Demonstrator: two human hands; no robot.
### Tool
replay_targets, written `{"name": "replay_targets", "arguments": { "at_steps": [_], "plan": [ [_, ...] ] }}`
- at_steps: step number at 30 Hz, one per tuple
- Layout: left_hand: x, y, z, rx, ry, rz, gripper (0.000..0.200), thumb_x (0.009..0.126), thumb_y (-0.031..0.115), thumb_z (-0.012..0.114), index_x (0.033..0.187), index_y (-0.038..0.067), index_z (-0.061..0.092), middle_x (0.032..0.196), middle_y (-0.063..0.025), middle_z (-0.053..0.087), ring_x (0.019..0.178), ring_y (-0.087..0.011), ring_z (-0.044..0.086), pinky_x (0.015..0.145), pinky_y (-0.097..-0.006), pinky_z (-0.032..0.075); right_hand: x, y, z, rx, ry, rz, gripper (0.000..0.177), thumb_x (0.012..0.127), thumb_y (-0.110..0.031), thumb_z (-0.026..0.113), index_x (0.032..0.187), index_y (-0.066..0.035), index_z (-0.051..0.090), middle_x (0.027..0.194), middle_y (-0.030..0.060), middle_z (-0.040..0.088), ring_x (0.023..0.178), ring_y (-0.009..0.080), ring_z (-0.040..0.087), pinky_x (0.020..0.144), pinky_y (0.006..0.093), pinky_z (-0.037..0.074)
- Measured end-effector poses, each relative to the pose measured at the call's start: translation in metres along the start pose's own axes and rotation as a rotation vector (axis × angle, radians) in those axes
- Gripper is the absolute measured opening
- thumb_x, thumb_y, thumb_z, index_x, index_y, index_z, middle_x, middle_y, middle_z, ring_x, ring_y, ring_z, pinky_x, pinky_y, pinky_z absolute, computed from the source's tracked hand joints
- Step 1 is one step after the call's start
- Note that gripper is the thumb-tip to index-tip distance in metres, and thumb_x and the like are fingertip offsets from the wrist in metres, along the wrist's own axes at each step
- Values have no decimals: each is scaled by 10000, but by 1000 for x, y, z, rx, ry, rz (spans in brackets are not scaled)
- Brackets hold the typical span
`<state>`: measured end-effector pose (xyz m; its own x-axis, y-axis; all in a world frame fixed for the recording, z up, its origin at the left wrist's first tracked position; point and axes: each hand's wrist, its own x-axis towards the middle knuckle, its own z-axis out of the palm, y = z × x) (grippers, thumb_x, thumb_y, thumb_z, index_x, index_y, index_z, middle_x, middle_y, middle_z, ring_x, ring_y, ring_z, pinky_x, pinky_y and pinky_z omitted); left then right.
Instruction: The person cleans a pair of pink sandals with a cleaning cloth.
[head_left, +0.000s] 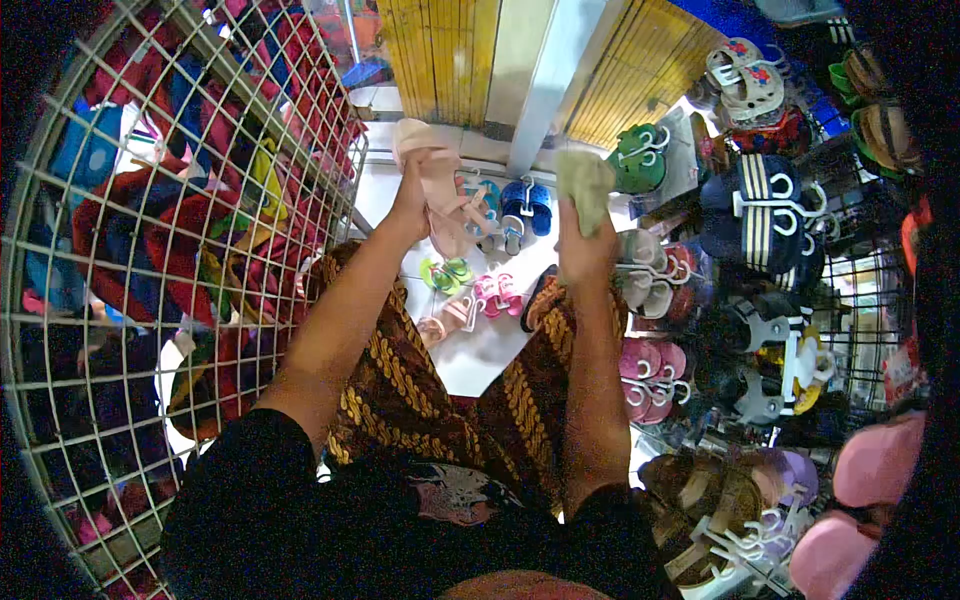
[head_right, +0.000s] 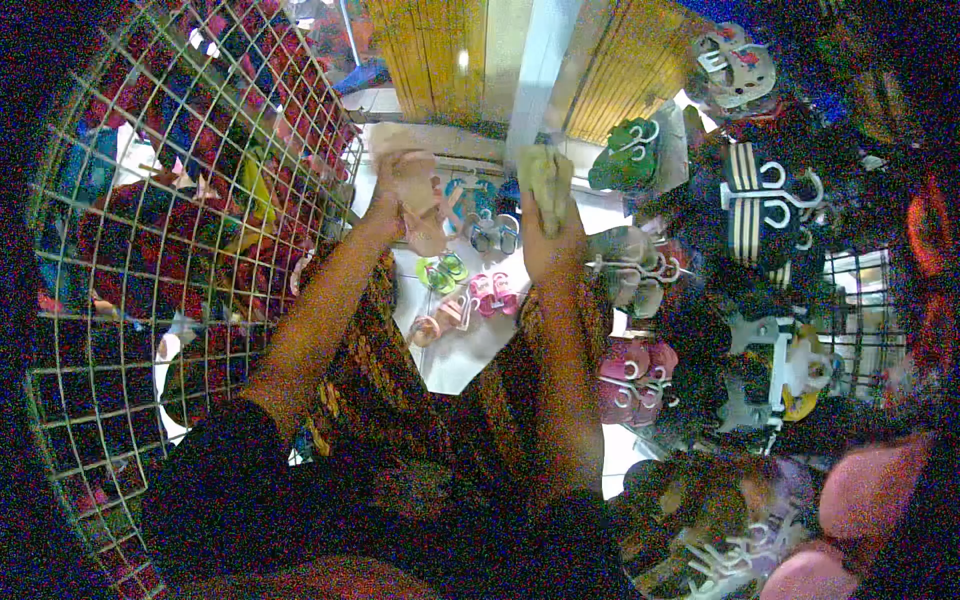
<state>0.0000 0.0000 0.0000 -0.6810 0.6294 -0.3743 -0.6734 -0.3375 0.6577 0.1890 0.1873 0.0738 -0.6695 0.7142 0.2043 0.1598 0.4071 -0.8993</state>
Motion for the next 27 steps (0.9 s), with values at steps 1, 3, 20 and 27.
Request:
{"name": "replay_targets", "arguments": {
  "at_steps": [1, 3, 20, 27],
  "plan": [
    [3, -2, -6, 2, 3, -34, 739, 855, 736, 388, 1255, 127, 512, 1084, -142, 603, 937, -290, 607, 777, -490, 544, 10, 0, 13, -31, 3, 56, 473, 835, -458, 664, 1076, -52, 654, 952, 199, 692, 872, 357, 672, 778, 419, 525],
    [5, -10, -23, 16, 49, -107, 703, 864, 713, 396, 1203, 113, 536, 1039, -131, 601, 895, -282, 605, 749, -478, 551, 6, 9, 32, -107, -94, 246, 556, 831, -536, 627, 969, 1, 671, 898, 248, 674, 880, 411, 652, 759, 452, 511],
    [82, -86, -9, 96, -52, -80, 489, 942, 543, 431, 1142, 107, 527, 949, -58, 597, 779, -190, 613, 672, -325, 534, 30, 145, 117, -343, -531, 630, 745, 790, -677, 561, 1043, 20, 629, 961, 290, 647, 904, 445, 642, 791, 469, 512],
    [78, -91, 1, 98, 57, 33, 556, 925, 579, 431, 1264, 139, 474, 1129, -64, 588, 1025, -222, 587, 830, -362, 513, 16, 170, 127, -324, -590, 656, 717, 794, -689, 528, 937, -9, 705, 794, 206, 683, 785, 350, 681, 709, 413, 520]
  ]
}}
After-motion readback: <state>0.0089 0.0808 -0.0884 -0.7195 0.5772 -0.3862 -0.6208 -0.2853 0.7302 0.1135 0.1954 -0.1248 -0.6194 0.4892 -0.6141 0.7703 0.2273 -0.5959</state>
